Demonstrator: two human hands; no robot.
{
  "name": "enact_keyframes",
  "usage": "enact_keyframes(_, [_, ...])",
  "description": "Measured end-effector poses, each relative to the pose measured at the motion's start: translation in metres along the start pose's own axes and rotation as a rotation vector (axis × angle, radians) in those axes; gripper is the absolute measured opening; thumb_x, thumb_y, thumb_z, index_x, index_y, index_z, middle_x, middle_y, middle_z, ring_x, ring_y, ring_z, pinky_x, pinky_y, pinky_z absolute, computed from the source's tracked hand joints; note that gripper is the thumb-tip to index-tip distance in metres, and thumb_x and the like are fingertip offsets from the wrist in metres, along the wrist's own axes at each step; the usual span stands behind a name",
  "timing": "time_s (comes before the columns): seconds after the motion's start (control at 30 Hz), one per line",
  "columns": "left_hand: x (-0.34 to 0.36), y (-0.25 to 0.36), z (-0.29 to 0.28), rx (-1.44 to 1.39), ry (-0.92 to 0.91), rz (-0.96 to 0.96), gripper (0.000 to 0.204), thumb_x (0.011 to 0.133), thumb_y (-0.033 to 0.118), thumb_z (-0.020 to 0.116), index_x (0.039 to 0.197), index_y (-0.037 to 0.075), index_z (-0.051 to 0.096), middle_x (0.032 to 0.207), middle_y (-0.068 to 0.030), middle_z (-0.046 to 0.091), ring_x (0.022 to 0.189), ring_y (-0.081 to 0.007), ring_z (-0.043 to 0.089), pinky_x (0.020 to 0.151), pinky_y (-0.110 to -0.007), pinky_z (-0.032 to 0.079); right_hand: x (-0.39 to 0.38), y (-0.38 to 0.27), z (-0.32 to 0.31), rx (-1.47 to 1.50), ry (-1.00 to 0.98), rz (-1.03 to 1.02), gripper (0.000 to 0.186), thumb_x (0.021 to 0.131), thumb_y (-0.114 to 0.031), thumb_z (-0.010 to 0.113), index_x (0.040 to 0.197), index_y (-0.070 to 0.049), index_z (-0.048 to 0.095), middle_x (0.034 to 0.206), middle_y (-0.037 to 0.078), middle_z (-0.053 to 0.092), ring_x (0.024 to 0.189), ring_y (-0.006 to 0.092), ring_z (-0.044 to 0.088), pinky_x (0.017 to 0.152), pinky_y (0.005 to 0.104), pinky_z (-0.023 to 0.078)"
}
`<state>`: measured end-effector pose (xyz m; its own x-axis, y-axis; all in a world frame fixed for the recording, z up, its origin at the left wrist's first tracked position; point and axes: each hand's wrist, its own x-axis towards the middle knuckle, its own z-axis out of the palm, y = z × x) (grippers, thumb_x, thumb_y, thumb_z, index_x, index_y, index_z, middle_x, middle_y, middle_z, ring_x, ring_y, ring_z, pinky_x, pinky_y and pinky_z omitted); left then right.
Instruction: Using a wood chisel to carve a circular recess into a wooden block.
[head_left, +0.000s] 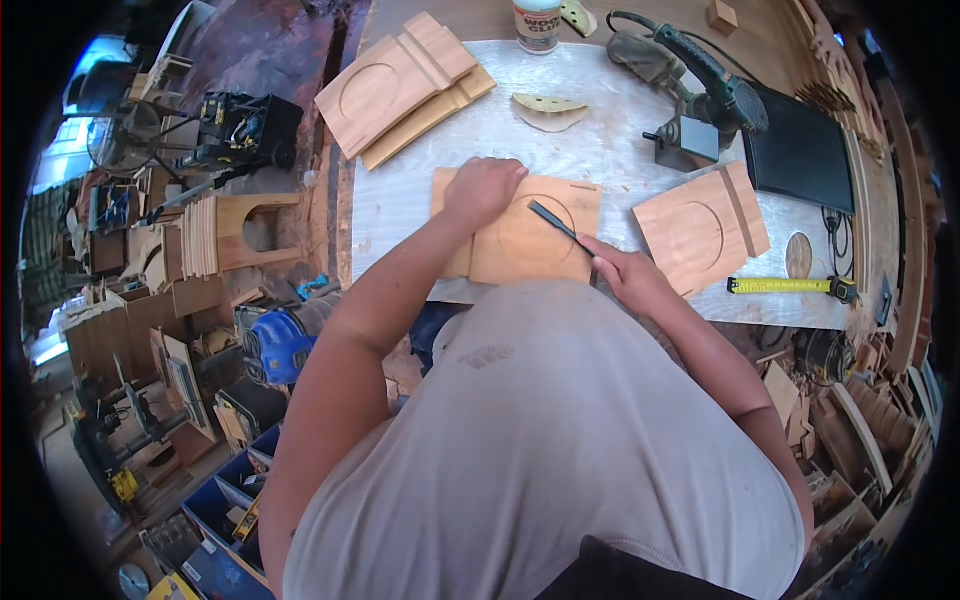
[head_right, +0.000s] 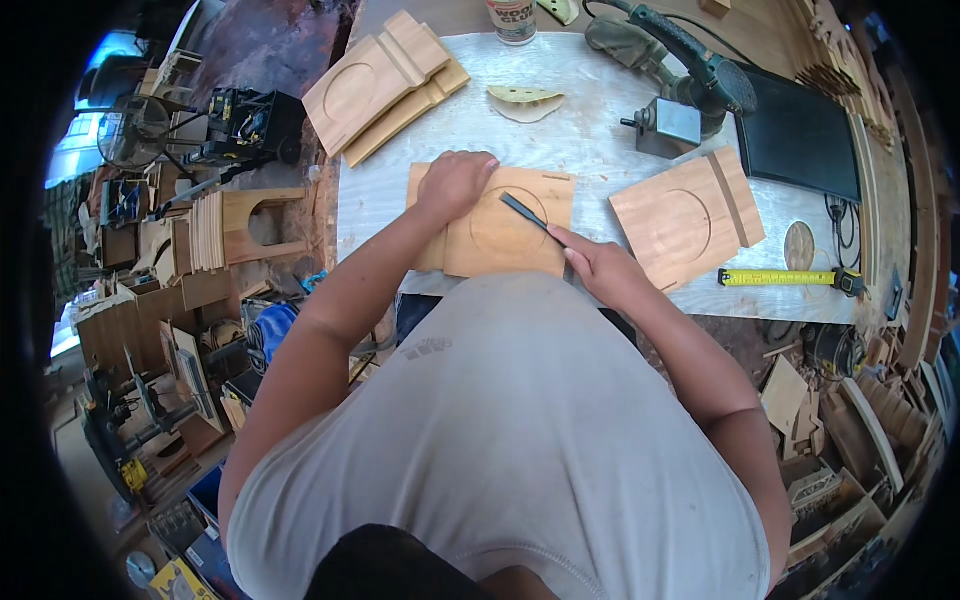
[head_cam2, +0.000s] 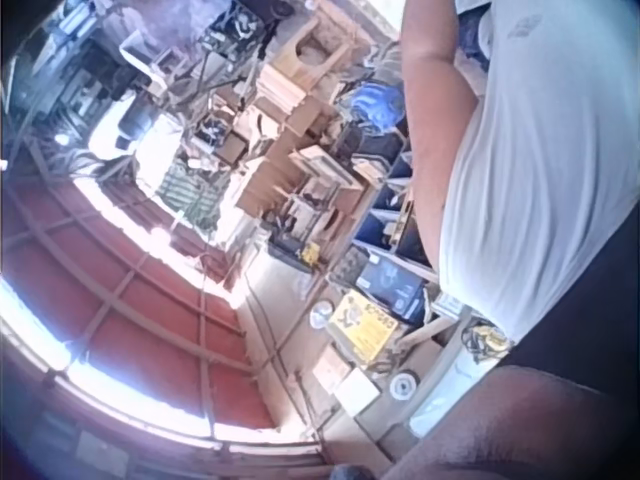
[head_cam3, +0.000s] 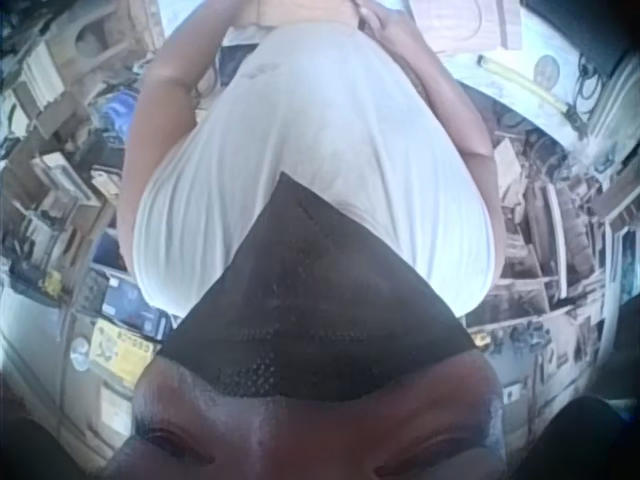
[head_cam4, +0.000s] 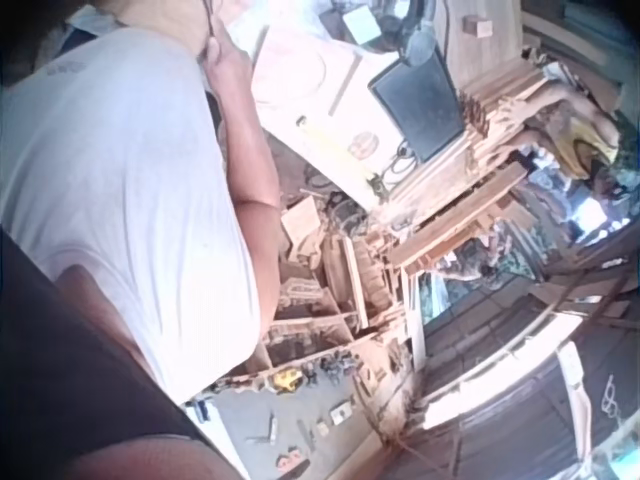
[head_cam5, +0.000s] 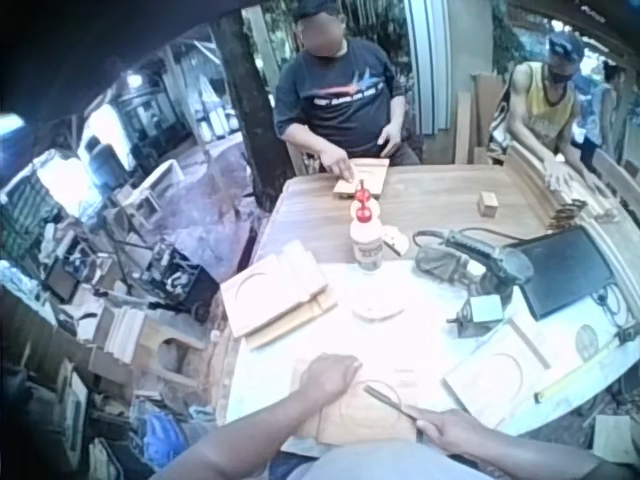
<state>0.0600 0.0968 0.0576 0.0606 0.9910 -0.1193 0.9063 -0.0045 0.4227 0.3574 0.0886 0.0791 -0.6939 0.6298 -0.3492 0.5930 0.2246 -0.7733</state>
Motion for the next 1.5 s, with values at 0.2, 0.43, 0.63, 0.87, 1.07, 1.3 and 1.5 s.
enact_keyframes(0.2, [-0.001, 0.004, -0.001, 0.053, 0.006, -0.008, 0.036, 0.106, 0.03, 0.042, 0.098, 0.009, 0.07, 0.097, -0.0126, 0.073, 0.097, -0.0316, 0.066, 0.09, -0.046, 0.046, -0.001, 0.0, -0.001, -0.015, -0.044, 0.092, 0.043, 0.105, -0.024, 0.049, 0.148, -0.029, 0.05, 0.123, 0.018, 0.068, 0.103, 0.0409, 0.068, 0.091, 0.044, 0.054])
enact_keyframes(0.43, [0.001, -0.001, 0.003, 0.028, -0.038, -0.036, 0.038, 0.106, 0.033, 0.042, 0.106, 0.009, 0.07, 0.099, -0.0148, 0.072, 0.099, -0.0334, 0.065, 0.095, -0.046, 0.045, -0.008, -0.006, -0.006, -0.007, -0.029, 0.085, 0.042, 0.105, -0.025, 0.049, 0.147, -0.026, 0.052, 0.117, 0.021, 0.069, 0.097, 0.0427, 0.068, 0.088, 0.0455, 0.053])
enact_keyframes(0.63, [0.001, 0.001, 0.002, 0.03, -0.043, -0.05, 0.038, 0.106, 0.033, 0.042, 0.107, 0.008, 0.07, 0.1, -0.0151, 0.072, 0.101, -0.0332, 0.064, 0.097, -0.047, 0.044, -0.01, -0.016, -0.01, -0.013, -0.016, 0.095, 0.043, 0.105, -0.025, 0.048, 0.148, -0.028, 0.049, 0.119, 0.021, 0.068, 0.099, 0.0431, 0.067, 0.089, 0.0454, 0.053])
enact_keyframes(0.87, [0.0, 0.003, -0.001, 0.027, -0.025, -0.045, 0.039, 0.107, 0.034, 0.039, 0.11, 0.009, 0.069, 0.101, -0.0166, 0.072, 0.104, -0.0342, 0.064, 0.097, -0.047, 0.043, -0.045, 0.011, -0.011, 0.087, 0.087, -0.126, 0.042, 0.106, -0.021, 0.048, 0.147, -0.018, 0.052, 0.131, 0.02, 0.066, 0.107, 0.0344, 0.069, 0.094, 0.0406, 0.052])
enact_keyframes(1.07, [-0.004, -0.007, -0.005, 0.038, 0.148, -0.283, 0.039, 0.108, 0.031, 0.037, 0.103, 0.005, 0.066, 0.096, -0.0175, 0.072, 0.098, -0.037, 0.066, 0.088, -0.052, 0.047, -0.055, 0.011, -0.019, 0.405, 0.188, 0.075, 0.042, 0.106, -0.017, 0.05, 0.148, -0.015, 0.053, 0.088, 0.003, 0.063, 0.072, 0.0092, 0.054, 0.071, 0.0272, 0.048])
enact_keyframes(1.3, [-0.029, -0.045, -0.024, -0.072, 0.161, -0.38, 0.033, 0.103, 0.033, 0.05, 0.116, 0.007, 0.066, 0.124, -0.0208, 0.064, 0.113, -0.0394, 0.061, 0.098, -0.05, 0.048, -0.041, 0.014, -0.008, 0.36, 0.199, 0.048, 0.051, 0.104, -0.021, 0.055, 0.153, -0.013, 0.044, 0.111, 0.009, 0.063, 0.099, 0.0162, 0.059, 0.089, 0.03, 0.047])
enact_keyframes(1.5, [-0.06, -0.028, 0.001, 0.2, 0.231, 0.049, 0.052, 0.095, 0.037, 0.064, 0.142, 0.016, 0.057, 0.153, -0.021, 0.042, 0.146, -0.0404, 0.034, 0.117, -0.055, 0.027, -0.03, 0.038, 0.013, 0.301, 0.238, -0.105, 0.052, 0.102, -0.022, 0.057, 0.152, -0.012, 0.045, 0.146, 0.019, 0.054, 0.133, 0.0282, 0.053, 0.111, 0.0361, 0.039])
